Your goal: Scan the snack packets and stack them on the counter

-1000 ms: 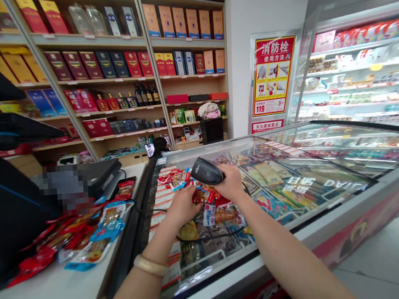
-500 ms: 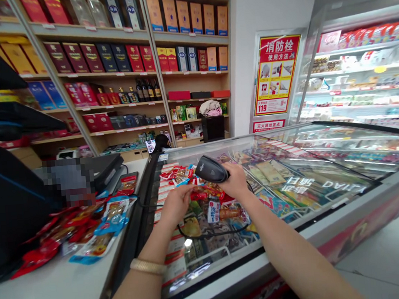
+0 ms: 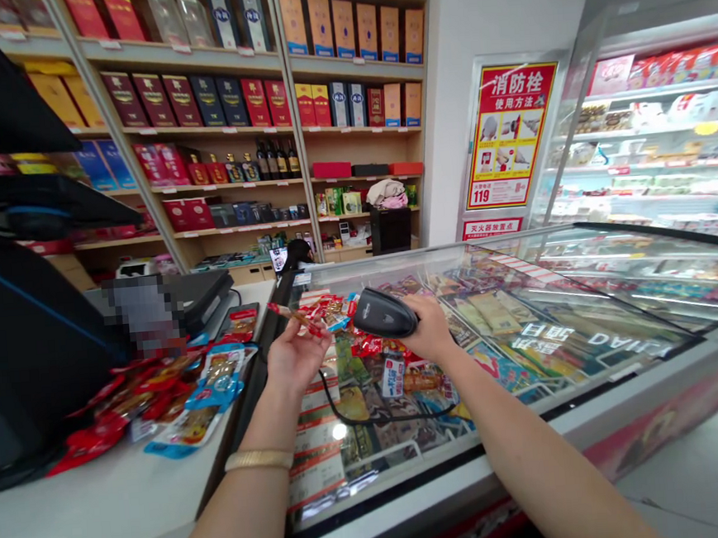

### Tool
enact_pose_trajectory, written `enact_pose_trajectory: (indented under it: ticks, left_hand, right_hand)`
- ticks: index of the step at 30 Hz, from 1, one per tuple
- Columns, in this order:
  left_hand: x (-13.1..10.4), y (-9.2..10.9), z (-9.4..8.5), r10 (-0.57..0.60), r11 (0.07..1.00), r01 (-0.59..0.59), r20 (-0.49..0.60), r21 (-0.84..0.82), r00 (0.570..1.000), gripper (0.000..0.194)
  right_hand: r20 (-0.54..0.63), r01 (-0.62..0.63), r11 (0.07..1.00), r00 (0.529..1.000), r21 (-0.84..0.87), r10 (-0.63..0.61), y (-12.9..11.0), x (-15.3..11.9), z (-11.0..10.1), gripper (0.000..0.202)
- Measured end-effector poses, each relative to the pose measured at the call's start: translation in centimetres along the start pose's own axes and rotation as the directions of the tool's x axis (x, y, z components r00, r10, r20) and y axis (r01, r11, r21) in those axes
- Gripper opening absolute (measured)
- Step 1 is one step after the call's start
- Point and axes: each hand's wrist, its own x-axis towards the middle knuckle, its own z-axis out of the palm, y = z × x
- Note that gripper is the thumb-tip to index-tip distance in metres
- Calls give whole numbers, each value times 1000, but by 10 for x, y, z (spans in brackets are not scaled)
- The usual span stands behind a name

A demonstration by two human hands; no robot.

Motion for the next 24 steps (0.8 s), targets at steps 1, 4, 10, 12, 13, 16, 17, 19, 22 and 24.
enact_pose_trajectory:
  ticks: [1,4,10,12,13,16,17,19,22,24]
  left_hand:
    - [-1,1,-1,-6,1000,6,28,-14,1000,21]
    - [-2,1,-4,12,999,-15,123,29,992,22]
    - [0,-4,-8,34,974,-77,196,214,980,21]
    - [1,-7,-7,41,959,-93,193,269,980,21]
    - [1,-8,-6,44,952,-99,189,289,981,21]
    - [1,-10,-5,46,940,-103,176,326,983,23]
    - [0,-11,-4,47,938,-103,174,331,984,24]
    - [-1,-12,-3,48,934,-107,177,340,983,23]
    - [-1,-13,-3,60,927,-125,188,355,980,23]
    - [0,-13,-4,70,922,-140,199,361,977,24]
  right_hand:
    - [13,21,1000,1000,19,-21,-1,0,0,21]
    - [48,76,995,996,62,-79,-6,-1,0,25]
    - [161,134,988,976,79,-145,-18,-1,-2,14]
    - [153,142,986,976,90,-154,-20,-2,-1,17]
    - [150,144,985,976,97,-157,-21,-2,-1,19]
    - [164,142,985,974,99,-156,-22,-2,-1,21]
    - [169,140,986,973,95,-154,-22,-2,-1,21]
    - [171,139,986,973,94,-153,-22,-1,-1,21]
    - [172,137,985,973,101,-153,-21,0,-1,18]
    - [179,130,987,973,98,-146,-21,0,-1,16]
